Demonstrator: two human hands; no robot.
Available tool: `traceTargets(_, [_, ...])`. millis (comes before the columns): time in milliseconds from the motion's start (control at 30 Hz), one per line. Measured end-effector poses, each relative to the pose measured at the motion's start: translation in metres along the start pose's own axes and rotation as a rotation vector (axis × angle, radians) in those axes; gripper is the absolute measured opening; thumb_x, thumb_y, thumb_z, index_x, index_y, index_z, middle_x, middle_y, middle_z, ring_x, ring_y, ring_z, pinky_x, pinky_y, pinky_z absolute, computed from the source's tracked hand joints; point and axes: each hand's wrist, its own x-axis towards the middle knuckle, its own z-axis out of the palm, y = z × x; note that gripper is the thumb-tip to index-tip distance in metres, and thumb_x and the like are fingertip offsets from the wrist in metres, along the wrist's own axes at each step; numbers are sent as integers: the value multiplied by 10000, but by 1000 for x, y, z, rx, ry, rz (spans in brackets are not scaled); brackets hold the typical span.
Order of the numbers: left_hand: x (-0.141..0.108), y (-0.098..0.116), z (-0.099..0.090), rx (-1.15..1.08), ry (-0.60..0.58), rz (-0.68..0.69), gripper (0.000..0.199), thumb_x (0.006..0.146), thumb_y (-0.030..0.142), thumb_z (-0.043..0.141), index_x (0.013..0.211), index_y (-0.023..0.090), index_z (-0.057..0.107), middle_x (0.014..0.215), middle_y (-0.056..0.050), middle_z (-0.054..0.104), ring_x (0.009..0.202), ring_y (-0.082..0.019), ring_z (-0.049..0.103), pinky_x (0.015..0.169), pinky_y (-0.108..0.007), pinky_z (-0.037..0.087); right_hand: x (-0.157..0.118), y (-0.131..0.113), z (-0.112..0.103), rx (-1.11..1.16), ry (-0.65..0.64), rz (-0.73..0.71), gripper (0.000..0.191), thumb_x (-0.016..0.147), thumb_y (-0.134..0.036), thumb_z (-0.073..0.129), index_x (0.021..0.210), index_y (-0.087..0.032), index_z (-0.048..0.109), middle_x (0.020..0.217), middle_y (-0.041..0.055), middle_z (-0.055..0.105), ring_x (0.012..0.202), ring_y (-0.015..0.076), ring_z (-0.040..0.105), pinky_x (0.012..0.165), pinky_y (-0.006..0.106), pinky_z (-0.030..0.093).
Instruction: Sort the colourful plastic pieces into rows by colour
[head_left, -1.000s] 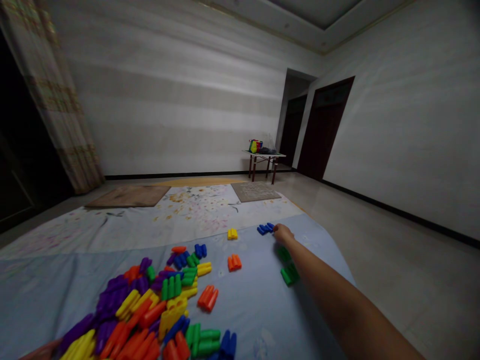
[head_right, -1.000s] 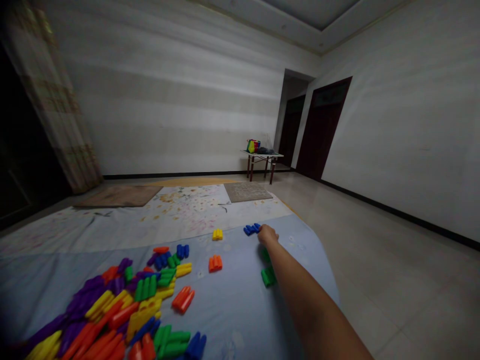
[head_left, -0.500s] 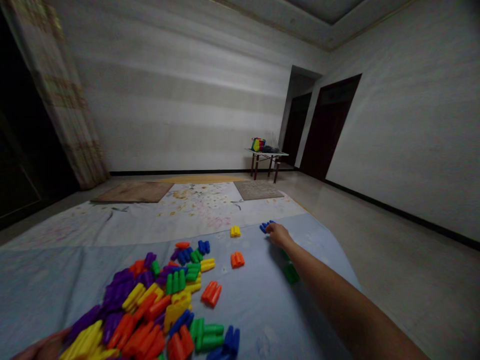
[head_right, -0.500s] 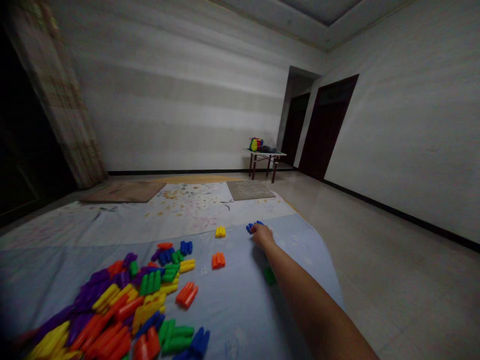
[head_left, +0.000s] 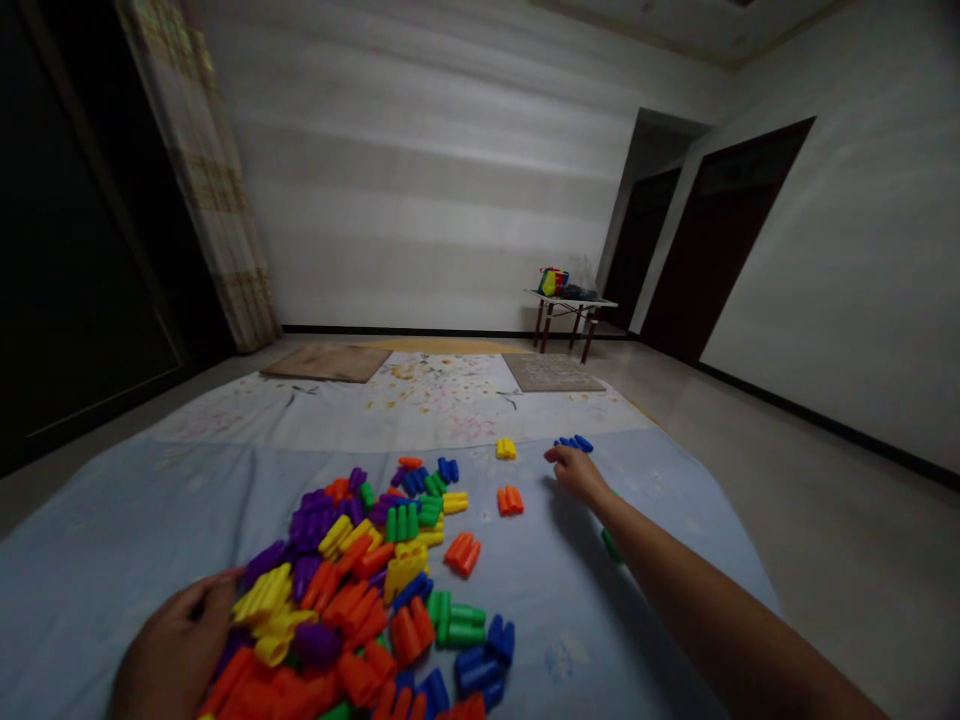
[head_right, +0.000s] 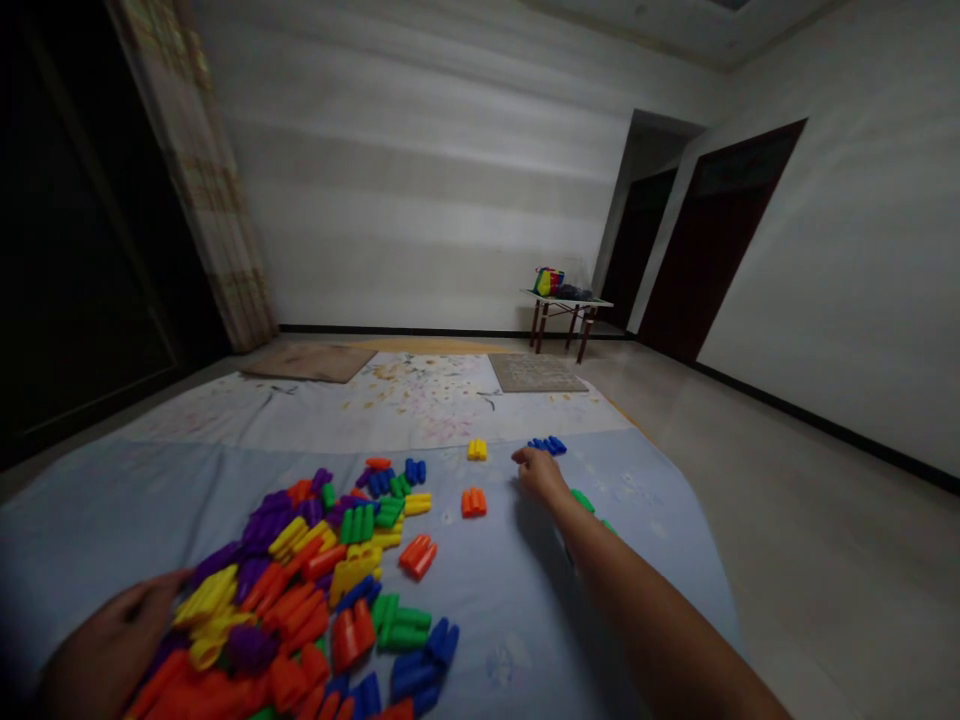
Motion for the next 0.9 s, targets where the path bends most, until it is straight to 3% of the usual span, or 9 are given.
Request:
traceTargets(100, [-4, 7, -3, -17, -64, -92, 380, 772, 405, 382, 898, 172, 654, 953, -79, 682, 850, -213, 622, 724, -304, 480, -25, -27, 11, 65, -30, -133, 364, 711, -84, 437, 989, -176, 654, 1017, 50, 661, 974, 158, 573, 883, 275, 400])
traceTargets(267, [-5, 4, -1, -22, -53, -58, 424, 776, 431, 366, 933, 159, 650, 1008, -103, 669, 927, -219, 607, 777, -292, 466, -62, -87, 29, 168, -55, -399, 309, 730, -125, 470, 972, -183, 653, 958, 54, 656, 943, 183, 554, 873, 326, 409])
traceTargets(400, [-4, -1, 2, -33, -35, -46, 414, 763, 421, 379, 922, 153, 652, 998, -104, 675, 911, -216, 613, 773, -285, 465, -76, -136, 41, 192, -76, -586, 320, 728, -121, 502, 1013, -190, 630, 1012, 60, 641, 990, 185, 526, 890, 333, 393])
traceTargets(500, [-4, -4, 4, -45, -33, -31, 405, 760, 425, 384, 921, 165, 650, 994, -92, 677, 899, -215, 615, 758, -283, 466, -76, -160, 50, 146, -124, -635, 372, 723, -146, 526, 1082, -206, 602, 1106, 59, 614, 1063, 197, 493, 916, 343, 370])
traceTargets(633, [-3, -8, 6, -48, -29, -42, 402, 761, 449, 382, 912, 191, 651, 996, -75, 679, 913, -212, 612, 746, -269, 464, -67, -168, 61, -11, -209, -507, 514, 694, -185, 557, 1207, -194, 523, 1239, 88, 539, 1147, 249, 440, 933, 378, 347])
traceTargets(733, [-2, -10, 6, -41, -2, -25, 380, 745, 442, 400, 881, 202, 660, 944, -66, 694, 877, -217, 618, 706, -267, 468, -62, -166, 66, -86, -257, -412, 500, 702, -211, 552, 1202, -206, 529, 1206, 94, 559, 1118, 263, 467, 910, 387, 357])
traceTargets(900, [-2, -9, 5, -7, 36, 21, 377, 745, 430, 395, 848, 199, 675, 896, -58, 707, 806, -201, 631, 656, -250, 468, -69, -154, 59, -66, -220, -394, 482, 703, -226, 570, 1184, -209, 541, 1167, 99, 565, 1085, 250, 484, 898, 379, 364])
